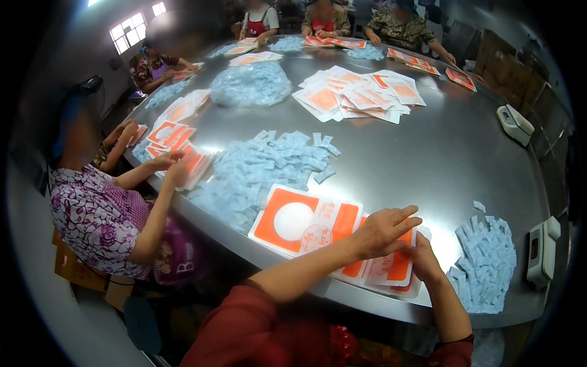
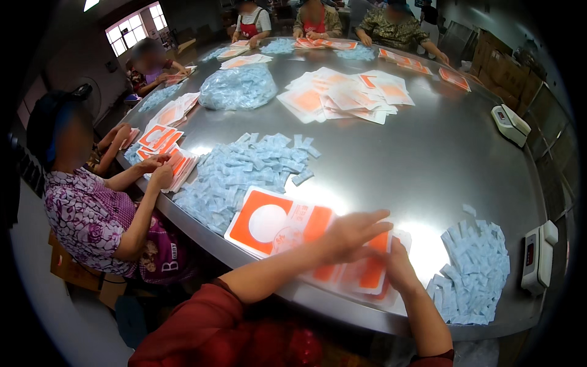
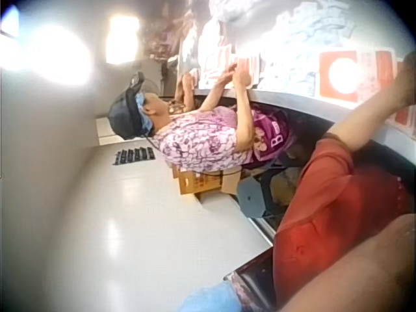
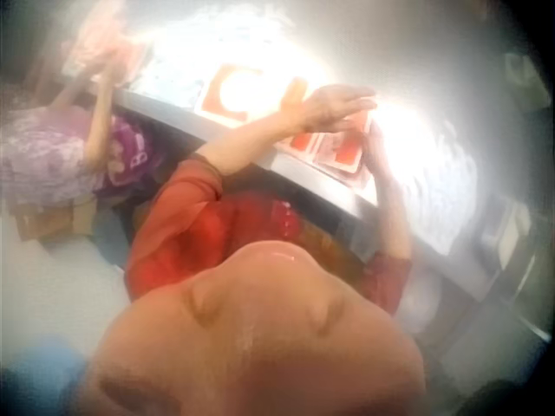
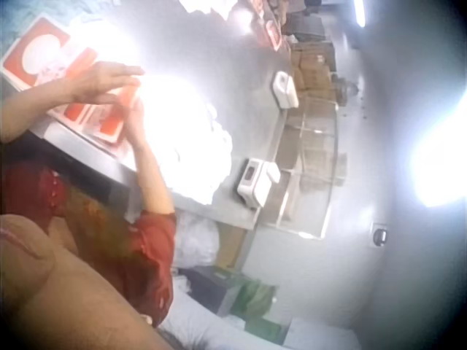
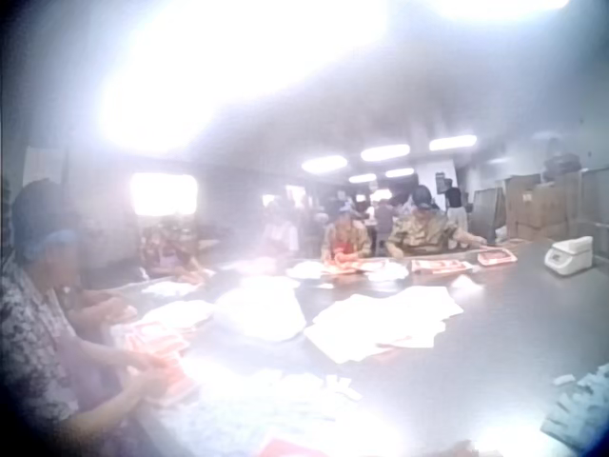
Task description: The person inserts small blue packets into orange and white printed pouches at a large metal table. They pick a pouch, insert a packet, and place the filled pouch into a growing stack. Other workers are visible in the background performing similar tasks.
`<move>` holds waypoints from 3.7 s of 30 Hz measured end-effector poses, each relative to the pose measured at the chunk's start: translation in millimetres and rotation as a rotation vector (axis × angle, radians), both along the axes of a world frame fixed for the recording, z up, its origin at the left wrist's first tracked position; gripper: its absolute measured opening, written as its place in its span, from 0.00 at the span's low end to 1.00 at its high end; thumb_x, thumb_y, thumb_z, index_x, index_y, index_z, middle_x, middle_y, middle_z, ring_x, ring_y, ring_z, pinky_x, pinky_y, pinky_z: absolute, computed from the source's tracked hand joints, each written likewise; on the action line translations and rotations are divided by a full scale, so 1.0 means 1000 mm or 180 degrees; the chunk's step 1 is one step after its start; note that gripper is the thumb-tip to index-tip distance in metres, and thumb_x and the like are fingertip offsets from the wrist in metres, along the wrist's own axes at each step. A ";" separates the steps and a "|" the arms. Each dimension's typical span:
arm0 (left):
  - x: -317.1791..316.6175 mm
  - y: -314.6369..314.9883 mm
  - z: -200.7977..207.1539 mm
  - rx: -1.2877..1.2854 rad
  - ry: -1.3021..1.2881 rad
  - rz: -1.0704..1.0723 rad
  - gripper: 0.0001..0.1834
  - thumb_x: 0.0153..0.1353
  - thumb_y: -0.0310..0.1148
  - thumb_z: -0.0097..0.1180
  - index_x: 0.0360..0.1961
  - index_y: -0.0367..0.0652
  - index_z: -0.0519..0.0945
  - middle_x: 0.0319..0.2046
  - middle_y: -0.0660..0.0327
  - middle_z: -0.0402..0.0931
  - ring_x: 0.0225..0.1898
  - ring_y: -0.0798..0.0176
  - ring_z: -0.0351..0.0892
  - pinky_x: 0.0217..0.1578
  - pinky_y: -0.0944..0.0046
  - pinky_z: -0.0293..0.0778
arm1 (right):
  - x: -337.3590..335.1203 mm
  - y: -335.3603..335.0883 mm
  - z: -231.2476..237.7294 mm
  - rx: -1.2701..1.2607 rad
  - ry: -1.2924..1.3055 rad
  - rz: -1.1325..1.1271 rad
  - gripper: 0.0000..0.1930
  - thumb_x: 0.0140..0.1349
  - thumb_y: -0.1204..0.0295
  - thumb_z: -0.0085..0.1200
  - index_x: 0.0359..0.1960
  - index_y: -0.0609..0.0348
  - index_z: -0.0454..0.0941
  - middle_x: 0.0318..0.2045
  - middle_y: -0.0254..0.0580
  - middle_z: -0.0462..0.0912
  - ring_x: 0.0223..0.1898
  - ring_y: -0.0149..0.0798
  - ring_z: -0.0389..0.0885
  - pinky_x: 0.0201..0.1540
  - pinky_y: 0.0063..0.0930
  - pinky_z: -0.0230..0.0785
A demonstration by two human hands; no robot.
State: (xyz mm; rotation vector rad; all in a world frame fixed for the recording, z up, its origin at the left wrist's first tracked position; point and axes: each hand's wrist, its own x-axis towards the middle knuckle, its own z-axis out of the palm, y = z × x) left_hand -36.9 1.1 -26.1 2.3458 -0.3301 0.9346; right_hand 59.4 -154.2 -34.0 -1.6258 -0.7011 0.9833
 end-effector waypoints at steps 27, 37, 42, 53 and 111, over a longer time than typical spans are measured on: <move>0.008 0.015 -0.008 -0.1187 0.1861 0.0658 0.26 0.53 0.47 0.58 0.48 0.40 0.74 0.34 0.57 0.75 0.35 0.59 0.74 0.37 0.62 0.70 | 0.028 0.002 -0.001 -0.2006 -0.3530 -0.0385 0.24 0.49 0.51 0.59 0.31 0.65 0.77 0.29 0.48 0.74 0.30 0.46 0.78 0.32 0.37 0.69; 0.010 0.016 -0.016 -0.1244 0.1603 0.0515 0.22 0.54 0.41 0.58 0.48 0.41 0.74 0.34 0.64 0.73 0.25 0.71 0.67 0.29 0.69 0.67 | 0.029 -0.003 -0.007 -0.0856 -0.3435 -0.0968 0.19 0.49 0.61 0.57 0.38 0.64 0.77 0.34 0.49 0.77 0.33 0.45 0.78 0.35 0.35 0.71; 0.007 0.018 -0.021 -0.1376 0.1374 0.0494 0.23 0.53 0.40 0.58 0.49 0.42 0.73 0.40 0.62 0.74 0.27 0.69 0.67 0.31 0.69 0.67 | 0.012 0.001 0.010 0.0165 -0.2547 -0.1135 0.21 0.50 0.68 0.59 0.45 0.64 0.74 0.31 0.44 0.77 0.30 0.40 0.76 0.33 0.29 0.70; 0.009 0.032 -0.017 -0.1813 0.1519 0.0128 0.17 0.47 0.40 0.57 0.35 0.40 0.77 0.31 0.58 0.72 0.31 0.59 0.71 0.34 0.63 0.68 | 0.014 0.002 0.023 -0.0015 -0.0758 -0.0328 0.14 0.54 0.66 0.59 0.32 0.69 0.79 0.21 0.39 0.79 0.21 0.27 0.76 0.24 0.17 0.69; 0.013 0.017 -0.004 -0.0922 0.0204 0.0618 0.17 0.48 0.30 0.62 0.42 0.41 0.77 0.41 0.60 0.73 0.39 0.60 0.71 0.39 0.62 0.70 | 0.020 -0.012 0.001 -0.0236 -0.0215 -0.0524 0.08 0.50 0.75 0.61 0.29 0.70 0.81 0.23 0.40 0.82 0.24 0.27 0.79 0.28 0.20 0.71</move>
